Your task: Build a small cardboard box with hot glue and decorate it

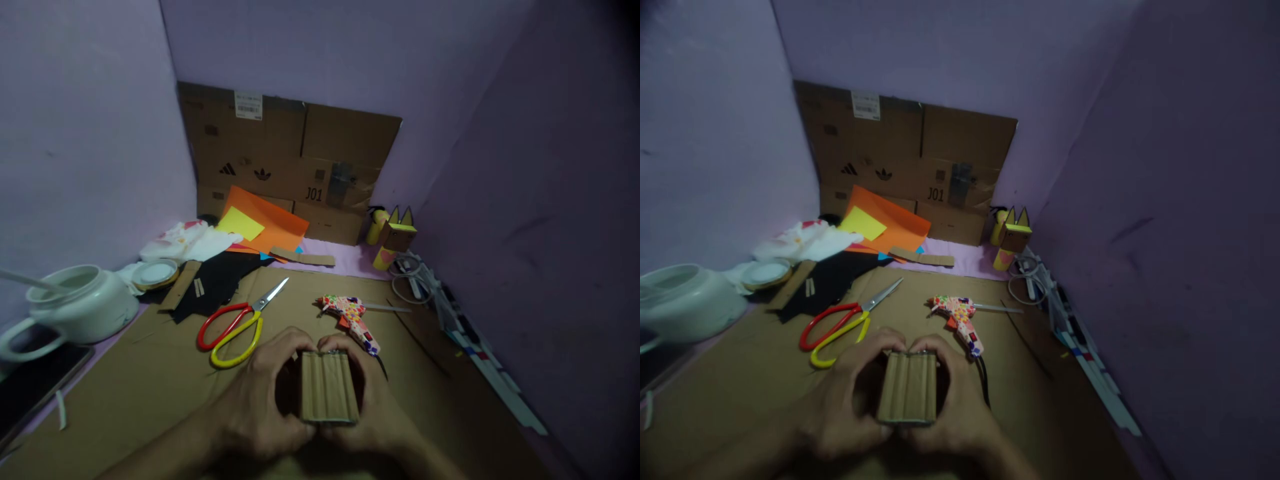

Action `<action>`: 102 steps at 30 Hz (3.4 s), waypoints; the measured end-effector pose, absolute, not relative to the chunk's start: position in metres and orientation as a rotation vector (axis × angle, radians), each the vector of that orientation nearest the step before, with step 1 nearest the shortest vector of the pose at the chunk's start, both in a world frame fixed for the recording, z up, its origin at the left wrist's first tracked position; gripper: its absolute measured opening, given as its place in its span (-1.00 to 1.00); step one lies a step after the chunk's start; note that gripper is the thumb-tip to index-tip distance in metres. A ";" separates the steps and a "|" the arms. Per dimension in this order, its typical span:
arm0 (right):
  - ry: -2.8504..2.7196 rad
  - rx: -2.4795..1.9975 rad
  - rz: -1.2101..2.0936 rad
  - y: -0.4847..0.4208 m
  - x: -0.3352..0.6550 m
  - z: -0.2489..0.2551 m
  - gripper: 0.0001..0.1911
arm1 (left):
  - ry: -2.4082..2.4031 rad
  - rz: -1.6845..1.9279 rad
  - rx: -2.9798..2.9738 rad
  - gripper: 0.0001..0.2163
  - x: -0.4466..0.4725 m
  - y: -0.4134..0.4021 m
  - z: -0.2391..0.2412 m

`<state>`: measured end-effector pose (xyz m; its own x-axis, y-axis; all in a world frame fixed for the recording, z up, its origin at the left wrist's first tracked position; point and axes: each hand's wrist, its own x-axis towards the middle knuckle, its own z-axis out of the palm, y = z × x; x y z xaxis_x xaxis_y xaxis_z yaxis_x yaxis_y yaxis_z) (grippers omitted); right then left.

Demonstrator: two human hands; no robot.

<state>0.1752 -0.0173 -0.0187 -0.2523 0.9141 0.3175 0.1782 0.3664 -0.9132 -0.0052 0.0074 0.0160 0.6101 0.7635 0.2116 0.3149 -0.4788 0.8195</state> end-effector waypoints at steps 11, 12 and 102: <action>-1.646 -1.006 0.958 -0.013 0.179 -0.025 -0.38 | 0.831 0.855 2.041 -0.53 -0.001 0.011 0.007; -1.635 -1.026 0.951 -0.011 0.180 -0.025 -0.37 | 0.856 0.854 2.008 -0.52 -0.001 0.013 0.006; -1.288 -0.712 1.368 -0.006 0.187 -0.026 -0.16 | 0.711 1.151 2.249 -0.45 -0.004 0.029 -0.016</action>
<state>0.1873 -0.0064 -0.0258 -0.2454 0.9400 0.2370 -0.2930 0.1612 -0.9424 -0.0038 0.0286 -0.0160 0.5033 0.6506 0.5687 0.2173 -0.7323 0.6454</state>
